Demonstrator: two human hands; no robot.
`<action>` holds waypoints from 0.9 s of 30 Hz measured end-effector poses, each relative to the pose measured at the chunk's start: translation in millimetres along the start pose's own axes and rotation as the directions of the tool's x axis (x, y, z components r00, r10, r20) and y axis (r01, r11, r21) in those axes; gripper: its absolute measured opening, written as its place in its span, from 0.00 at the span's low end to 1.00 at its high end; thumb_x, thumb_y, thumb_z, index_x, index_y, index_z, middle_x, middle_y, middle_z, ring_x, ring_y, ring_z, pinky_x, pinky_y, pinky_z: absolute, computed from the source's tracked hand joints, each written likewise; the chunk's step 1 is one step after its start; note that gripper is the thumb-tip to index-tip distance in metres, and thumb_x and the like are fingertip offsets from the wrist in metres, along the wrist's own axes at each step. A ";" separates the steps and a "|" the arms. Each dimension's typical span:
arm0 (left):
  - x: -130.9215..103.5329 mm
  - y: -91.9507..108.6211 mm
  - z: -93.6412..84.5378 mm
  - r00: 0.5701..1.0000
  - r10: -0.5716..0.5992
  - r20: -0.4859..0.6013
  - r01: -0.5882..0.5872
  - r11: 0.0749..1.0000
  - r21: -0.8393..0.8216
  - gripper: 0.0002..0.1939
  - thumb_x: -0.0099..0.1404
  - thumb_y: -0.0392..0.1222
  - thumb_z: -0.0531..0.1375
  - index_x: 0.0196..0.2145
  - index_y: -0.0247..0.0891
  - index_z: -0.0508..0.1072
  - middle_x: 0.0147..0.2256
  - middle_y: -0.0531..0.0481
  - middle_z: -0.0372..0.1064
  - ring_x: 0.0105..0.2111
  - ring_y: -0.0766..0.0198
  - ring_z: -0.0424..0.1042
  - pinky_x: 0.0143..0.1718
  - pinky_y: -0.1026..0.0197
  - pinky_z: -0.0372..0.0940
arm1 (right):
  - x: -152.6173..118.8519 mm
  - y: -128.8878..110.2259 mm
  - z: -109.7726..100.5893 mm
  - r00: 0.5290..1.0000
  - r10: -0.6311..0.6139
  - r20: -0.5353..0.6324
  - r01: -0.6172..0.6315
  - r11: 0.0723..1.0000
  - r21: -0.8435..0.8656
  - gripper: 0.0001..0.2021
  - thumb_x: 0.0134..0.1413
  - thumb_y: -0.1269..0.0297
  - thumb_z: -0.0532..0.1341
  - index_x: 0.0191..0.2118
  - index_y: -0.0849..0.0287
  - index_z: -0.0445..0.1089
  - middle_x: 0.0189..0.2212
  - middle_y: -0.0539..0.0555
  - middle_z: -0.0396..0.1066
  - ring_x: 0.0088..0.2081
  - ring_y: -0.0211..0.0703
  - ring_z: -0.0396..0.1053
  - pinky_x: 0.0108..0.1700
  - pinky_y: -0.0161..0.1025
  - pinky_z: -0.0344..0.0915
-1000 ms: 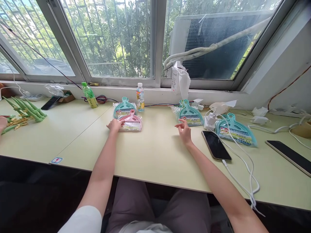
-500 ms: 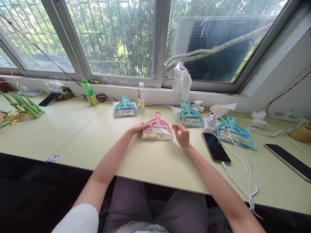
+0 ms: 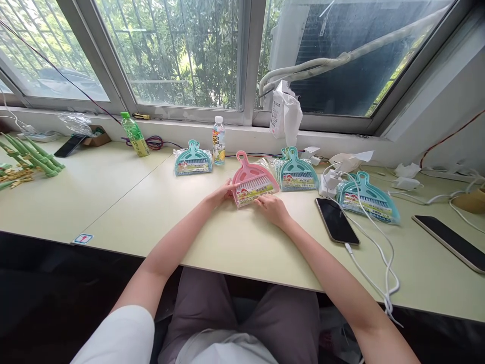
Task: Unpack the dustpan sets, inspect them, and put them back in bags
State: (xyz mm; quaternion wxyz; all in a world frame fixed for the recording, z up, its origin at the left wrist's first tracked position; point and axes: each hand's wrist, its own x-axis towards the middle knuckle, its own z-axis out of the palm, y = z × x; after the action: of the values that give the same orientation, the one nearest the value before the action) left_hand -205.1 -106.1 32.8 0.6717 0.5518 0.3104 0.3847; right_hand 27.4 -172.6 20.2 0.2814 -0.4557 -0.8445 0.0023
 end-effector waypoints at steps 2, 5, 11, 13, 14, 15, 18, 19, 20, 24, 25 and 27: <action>-2.0 3.4 1.3 1.000 0.007 0.012 -0.007 1.000 0.005 0.35 0.58 0.48 0.67 0.61 0.43 0.65 0.50 0.40 0.74 0.42 0.53 0.77 0.39 0.56 0.70 | 1.0 4.7 1.6 0.994 0.103 -0.033 -0.098 0.987 0.128 0.19 0.68 0.56 0.48 0.33 0.58 0.72 0.34 0.58 0.75 0.40 0.50 0.71 0.42 0.44 0.64; -3.6 5.3 2.2 0.999 -0.004 0.047 0.005 1.000 -0.007 0.30 0.58 0.46 0.66 0.57 0.37 0.69 0.49 0.38 0.74 0.41 0.54 0.77 0.42 0.55 0.70 | 3.2 11.4 3.6 0.949 0.294 -0.113 -0.219 0.874 0.434 0.21 0.66 0.49 0.48 0.35 0.58 0.71 0.35 0.58 0.76 0.40 0.50 0.73 0.46 0.46 0.66; -2.8 -0.4 -0.6 0.992 -0.036 0.118 0.041 0.998 -0.039 0.28 0.60 0.51 0.65 0.55 0.35 0.69 0.50 0.37 0.73 0.41 0.55 0.76 0.46 0.54 0.68 | 6.4 22.3 7.7 0.818 0.571 -0.063 -0.176 0.352 0.919 0.27 0.47 0.44 0.66 0.46 0.56 0.63 0.34 0.52 0.76 0.38 0.45 0.75 0.49 0.48 0.71; -4.2 0.7 0.6 0.983 -0.072 0.169 0.073 0.997 0.001 0.29 0.63 0.56 0.62 0.56 0.36 0.69 0.49 0.36 0.73 0.42 0.56 0.76 0.48 0.53 0.67 | 6.6 23.1 8.7 0.788 0.616 -0.019 -0.159 0.233 0.959 0.28 0.41 0.48 0.71 0.45 0.54 0.61 0.33 0.49 0.75 0.38 0.43 0.75 0.50 0.47 0.72; -5.2 1.9 1.5 0.977 -0.100 0.189 0.097 0.995 0.026 0.29 0.63 0.58 0.60 0.55 0.36 0.70 0.48 0.36 0.74 0.42 0.56 0.76 0.49 0.52 0.67 | 6.7 23.1 8.6 0.765 0.645 -0.006 -0.151 0.188 0.971 0.29 0.39 0.51 0.72 0.45 0.53 0.60 0.34 0.49 0.75 0.39 0.43 0.75 0.49 0.46 0.73; -6.2 3.4 2.4 0.971 -0.128 0.201 0.120 0.991 0.051 0.29 0.63 0.59 0.60 0.54 0.36 0.71 0.47 0.37 0.74 0.41 0.57 0.76 0.50 0.52 0.66 | 6.7 22.9 8.0 0.742 0.671 0.004 -0.143 0.153 0.978 0.30 0.38 0.53 0.73 0.45 0.53 0.59 0.35 0.49 0.75 0.39 0.43 0.75 0.48 0.46 0.74; -8.3 7.3 3.6 0.964 -0.167 0.205 0.148 0.983 0.108 0.28 0.59 0.58 0.64 0.50 0.35 0.74 0.45 0.38 0.75 0.43 0.57 0.76 0.53 0.53 0.65 | 6.8 23.3 4.1 0.713 0.700 0.036 -0.142 0.094 0.985 0.31 0.39 0.59 0.73 0.49 0.52 0.59 0.38 0.50 0.76 0.39 0.43 0.75 0.41 0.43 0.76; -8.5 8.0 3.2 0.966 -0.163 0.203 0.142 0.983 0.113 0.29 0.57 0.59 0.66 0.48 0.34 0.74 0.45 0.38 0.76 0.44 0.57 0.76 0.53 0.53 0.65 | 6.7 24.1 2.9 0.716 0.696 0.052 -0.146 0.076 0.986 0.31 0.39 0.60 0.73 0.50 0.52 0.59 0.39 0.50 0.76 0.39 0.43 0.75 0.40 0.42 0.76; -8.5 8.2 2.5 0.966 -0.158 0.204 0.136 0.984 0.116 0.30 0.55 0.60 0.67 0.47 0.34 0.75 0.45 0.37 0.75 0.44 0.56 0.75 0.53 0.53 0.65 | 6.6 25.3 2.0 0.721 0.689 0.073 -0.151 0.053 0.987 0.31 0.40 0.61 0.73 0.50 0.53 0.61 0.39 0.51 0.76 0.38 0.43 0.75 0.39 0.41 0.76; -6.8 5.8 -2.6 0.970 -0.161 0.183 0.142 0.983 0.114 0.32 0.52 0.63 0.67 0.44 0.34 0.76 0.44 0.37 0.76 0.44 0.53 0.76 0.52 0.52 0.66 | 5.3 31.5 2.5 0.705 0.695 0.137 -0.159 -0.034 0.987 0.24 0.39 0.62 0.74 0.44 0.56 0.68 0.37 0.52 0.77 0.36 0.43 0.76 0.38 0.39 0.77; -6.0 4.5 -3.8 0.973 -0.161 0.165 0.145 0.984 0.108 0.30 0.53 0.63 0.67 0.43 0.34 0.76 0.42 0.37 0.77 0.43 0.54 0.76 0.52 0.52 0.66 | 4.8 32.7 3.1 0.704 0.697 0.140 -0.155 -0.041 0.987 0.21 0.40 0.61 0.74 0.42 0.57 0.70 0.37 0.53 0.77 0.36 0.43 0.76 0.38 0.39 0.77; -4.0 1.8 -5.2 0.981 -0.155 0.115 0.144 0.985 0.096 0.29 0.55 0.62 0.65 0.43 0.34 0.76 0.41 0.38 0.77 0.40 0.55 0.77 0.50 0.52 0.67 | 4.1 33.6 4.2 0.709 0.694 0.129 -0.139 -0.042 0.989 0.19 0.40 0.60 0.74 0.39 0.59 0.72 0.37 0.54 0.78 0.36 0.43 0.76 0.39 0.40 0.77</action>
State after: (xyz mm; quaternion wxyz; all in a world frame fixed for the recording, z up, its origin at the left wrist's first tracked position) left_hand -211.8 -106.7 33.5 0.6915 0.5783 0.3260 0.2849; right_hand 49.5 -148.8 9.9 0.6606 -0.3849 -0.3501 0.5412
